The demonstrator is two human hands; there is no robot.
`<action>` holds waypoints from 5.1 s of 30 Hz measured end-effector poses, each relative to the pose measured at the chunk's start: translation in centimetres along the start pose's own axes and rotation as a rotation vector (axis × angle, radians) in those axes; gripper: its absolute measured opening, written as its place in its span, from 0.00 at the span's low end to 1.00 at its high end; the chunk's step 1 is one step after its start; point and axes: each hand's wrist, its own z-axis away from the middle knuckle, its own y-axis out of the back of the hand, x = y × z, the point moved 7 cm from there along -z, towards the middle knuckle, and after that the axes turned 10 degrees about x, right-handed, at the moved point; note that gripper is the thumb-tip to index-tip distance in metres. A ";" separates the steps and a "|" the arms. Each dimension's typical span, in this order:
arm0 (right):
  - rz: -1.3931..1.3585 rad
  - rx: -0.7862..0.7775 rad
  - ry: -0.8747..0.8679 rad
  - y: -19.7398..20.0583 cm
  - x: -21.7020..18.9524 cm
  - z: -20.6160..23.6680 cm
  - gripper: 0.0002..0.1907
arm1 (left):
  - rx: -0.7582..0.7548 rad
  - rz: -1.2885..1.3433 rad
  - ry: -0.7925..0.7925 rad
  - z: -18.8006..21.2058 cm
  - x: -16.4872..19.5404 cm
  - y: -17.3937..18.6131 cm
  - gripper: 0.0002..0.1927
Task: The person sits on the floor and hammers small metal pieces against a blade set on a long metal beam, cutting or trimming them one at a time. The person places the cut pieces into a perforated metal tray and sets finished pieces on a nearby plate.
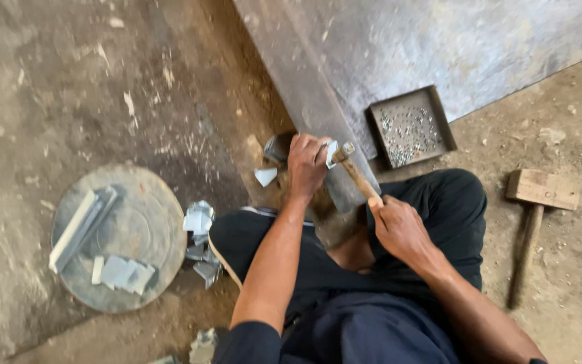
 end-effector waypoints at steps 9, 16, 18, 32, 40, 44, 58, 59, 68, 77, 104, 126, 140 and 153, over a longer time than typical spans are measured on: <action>-0.523 -0.001 -0.205 3.1 -1.8 0.6 0.22 | -0.020 0.028 0.009 -0.2 0.2 0.2 0.10; -0.308 0.291 0.526 3.2 -5.0 1.6 0.20 | -0.024 0.028 -0.007 0.3 -0.3 0.1 0.10; -0.233 0.062 0.093 -0.5 0.2 -0.1 0.23 | -0.027 0.026 0.012 0.2 -0.5 0.1 0.09; -0.017 0.125 -0.036 0.8 10.5 -3.2 0.15 | -0.143 -0.078 0.415 -4.8 -4.5 13.9 0.16; 0.368 -0.025 0.041 -3.0 14.5 -11.7 0.11 | -0.408 -0.939 0.482 0.4 -10.4 24.1 0.29; 0.342 -0.035 0.098 -4.6 13.8 -12.1 0.04 | -0.178 -0.363 0.478 -0.5 -7.3 21.0 0.30; 0.340 -0.032 0.119 -3.9 13.7 -11.6 0.06 | -0.440 -1.005 1.091 2.6 -13.3 8.0 0.20; 0.288 -0.036 0.078 -3.7 13.9 -11.6 0.06 | -0.486 -1.023 1.082 2.6 -13.1 7.8 0.20; 0.319 0.100 0.143 -2.4 12.1 -12.4 0.07 | -0.049 -0.797 0.726 -0.9 -9.4 9.9 0.12; 0.324 -0.149 -0.030 -3.7 12.6 -12.4 0.08 | 0.104 -0.364 0.383 -1.5 -7.4 9.1 0.12; 0.001 0.251 -0.230 -1.4 14.2 -13.0 0.11 | -0.030 -0.047 0.320 0.7 -0.9 2.7 0.09; -0.154 0.200 0.178 -3.6 -0.4 -8.9 0.11 | 0.006 -0.073 0.060 0.4 -0.9 0.5 0.10; -0.629 -0.314 -0.755 -1.6 4.1 5.2 0.08 | -0.046 -0.023 0.032 0.7 -0.5 0.5 0.11; -0.161 -0.002 0.015 0.9 -1.2 0.2 0.23 | -0.069 -0.083 -0.065 0.5 0.6 0.8 0.13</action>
